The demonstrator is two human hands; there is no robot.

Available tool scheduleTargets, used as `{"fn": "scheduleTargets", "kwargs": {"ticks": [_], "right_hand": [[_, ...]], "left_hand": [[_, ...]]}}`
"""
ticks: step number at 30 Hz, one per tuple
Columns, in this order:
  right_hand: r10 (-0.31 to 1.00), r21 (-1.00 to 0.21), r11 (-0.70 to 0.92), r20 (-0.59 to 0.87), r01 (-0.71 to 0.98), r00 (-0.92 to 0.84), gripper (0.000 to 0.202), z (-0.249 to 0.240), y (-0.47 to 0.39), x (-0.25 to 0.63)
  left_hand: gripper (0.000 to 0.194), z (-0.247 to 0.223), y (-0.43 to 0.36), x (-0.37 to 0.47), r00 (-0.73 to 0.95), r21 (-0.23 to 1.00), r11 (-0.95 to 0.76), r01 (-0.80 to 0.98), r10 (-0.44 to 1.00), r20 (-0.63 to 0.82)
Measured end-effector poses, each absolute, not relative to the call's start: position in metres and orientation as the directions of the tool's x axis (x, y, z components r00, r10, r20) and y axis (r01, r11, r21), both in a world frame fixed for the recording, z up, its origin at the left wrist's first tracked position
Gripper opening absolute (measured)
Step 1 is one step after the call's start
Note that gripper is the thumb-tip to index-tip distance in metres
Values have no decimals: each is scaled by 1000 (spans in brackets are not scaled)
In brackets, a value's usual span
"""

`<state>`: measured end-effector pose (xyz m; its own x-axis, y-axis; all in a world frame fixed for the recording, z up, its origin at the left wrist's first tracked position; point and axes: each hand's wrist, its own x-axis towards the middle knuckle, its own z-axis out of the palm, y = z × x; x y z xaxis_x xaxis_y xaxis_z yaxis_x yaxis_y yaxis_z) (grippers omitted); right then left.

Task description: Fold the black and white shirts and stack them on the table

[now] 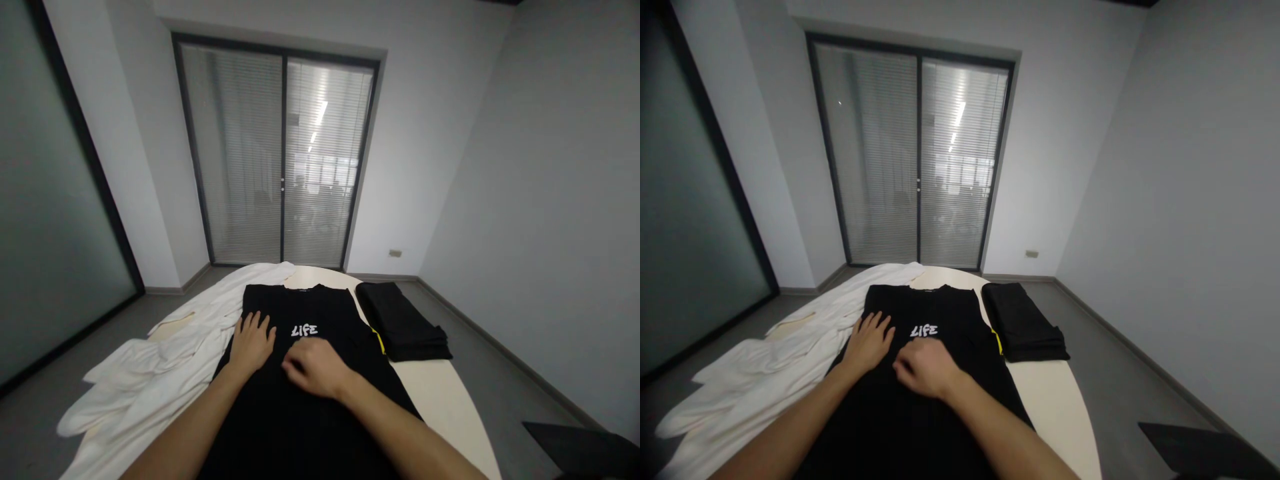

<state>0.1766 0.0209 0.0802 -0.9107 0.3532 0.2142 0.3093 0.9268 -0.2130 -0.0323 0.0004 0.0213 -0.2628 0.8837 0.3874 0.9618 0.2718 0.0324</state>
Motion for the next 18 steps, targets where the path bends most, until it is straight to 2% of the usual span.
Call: {"fn": "scheduleTargets", "kwargs": {"ticks": [3, 5, 7, 11, 18], "right_hand": [[694, -231, 720, 277, 655, -665, 32, 82, 71, 191], [789, -242, 612, 250, 753, -561, 45, 74, 99, 200], [824, -225, 566, 179, 793, -537, 59, 61, 120, 208], [913, -203, 404, 26, 892, -408, 71, 36, 140, 213], [959, -197, 272, -25, 942, -282, 80, 29, 150, 209]], "left_hand": [[47, 22, -1, -33, -272, 55, 273, 961, 878, 395], [47, 21, -1, -33, -283, 65, 281, 958, 874, 396], [48, 20, 0, -35, -297, 70, 294, 953, 870, 395], [50, 18, 1, -38, -311, 74, 307, 949, 867, 389], [49, 18, 2, -38, -325, 115, 305, 946, 864, 384]]}}
